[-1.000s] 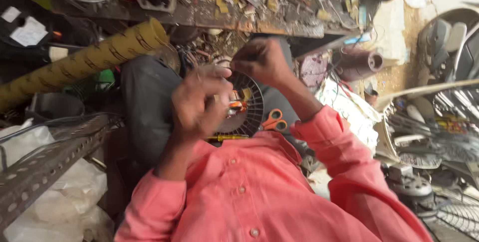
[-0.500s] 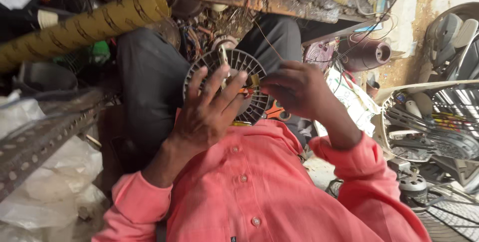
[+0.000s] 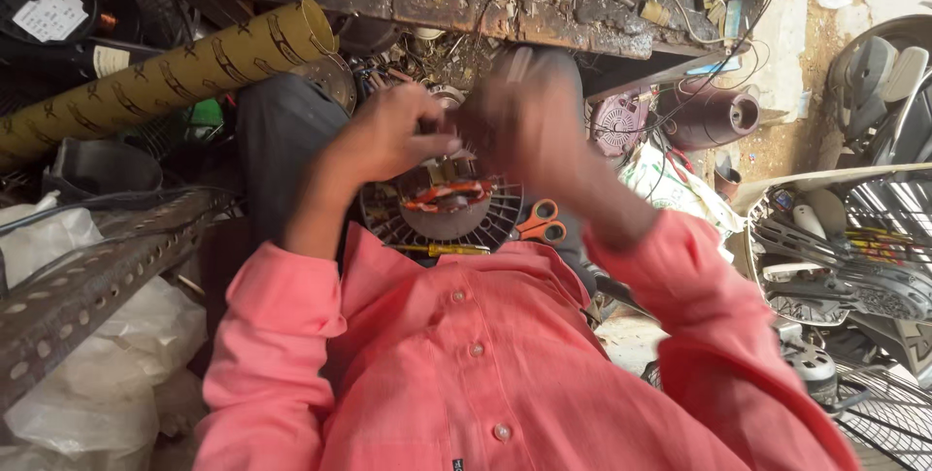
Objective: The person winds copper wire around a stator by hand, threading it through the slots and securing the connections.
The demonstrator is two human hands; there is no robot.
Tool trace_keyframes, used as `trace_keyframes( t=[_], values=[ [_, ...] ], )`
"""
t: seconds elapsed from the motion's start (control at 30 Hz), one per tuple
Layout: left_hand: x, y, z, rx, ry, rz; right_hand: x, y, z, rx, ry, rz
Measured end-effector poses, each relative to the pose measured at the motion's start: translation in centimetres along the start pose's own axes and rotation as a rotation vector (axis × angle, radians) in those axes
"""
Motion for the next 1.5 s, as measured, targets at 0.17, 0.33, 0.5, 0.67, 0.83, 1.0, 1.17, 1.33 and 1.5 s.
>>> trace_keyframes(
  t=[0.17, 0.33, 0.5, 0.67, 0.83, 1.0, 1.17, 1.33, 1.5],
  values=[
    [5.2, -0.8, 3.8, 0.342, -0.100, 0.266, 7.6, -3.0, -3.4, -0.299, -0.194, -0.127],
    [4.5, -0.9, 10.6, -0.345, 0.291, 0.240, 4.0, 0.9, 3.5, -0.568, 0.295, -0.091],
    [2.4, -1.0, 7.9, 0.286, 0.107, 0.448, -0.8, 2.2, 4.2, -0.426, 0.229, 0.165],
    [-1.2, -0.4, 0.1, 0.059, -0.017, -0.265, 1.1, 0.0, -1.8, 0.011, 0.002, -0.123],
    [5.4, -1.3, 3.9, 0.213, -0.109, 0.091, 6.7, -4.0, -4.9, -0.331, -0.084, -0.236],
    [7.5, 0.4, 9.4, -0.588, 0.393, 0.180, 4.5, -4.0, -0.9, -0.285, 0.119, -0.196],
    [8.1, 0.9, 8.4, -0.490, 0.302, 0.176, 3.5, -1.1, 1.2, -0.631, 0.068, -0.087],
    [7.1, 0.2, 8.6, -0.412, 0.339, 0.213, 2.2, 1.8, 4.0, -0.774, 0.189, -0.110],
    [5.3, -1.4, 8.8, -0.025, 0.180, 0.224, 1.5, -0.6, 3.8, -0.678, 0.209, -0.087]
  ],
)
Point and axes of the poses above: each hand's wrist, its own x-axis away from the middle knuckle, its own y-axis out of the palm, z = x × y, the point moved 2 cm from there along -x, towards the middle knuckle, and after that the axes turned 4 degrees about z, right-handed, at the moved point
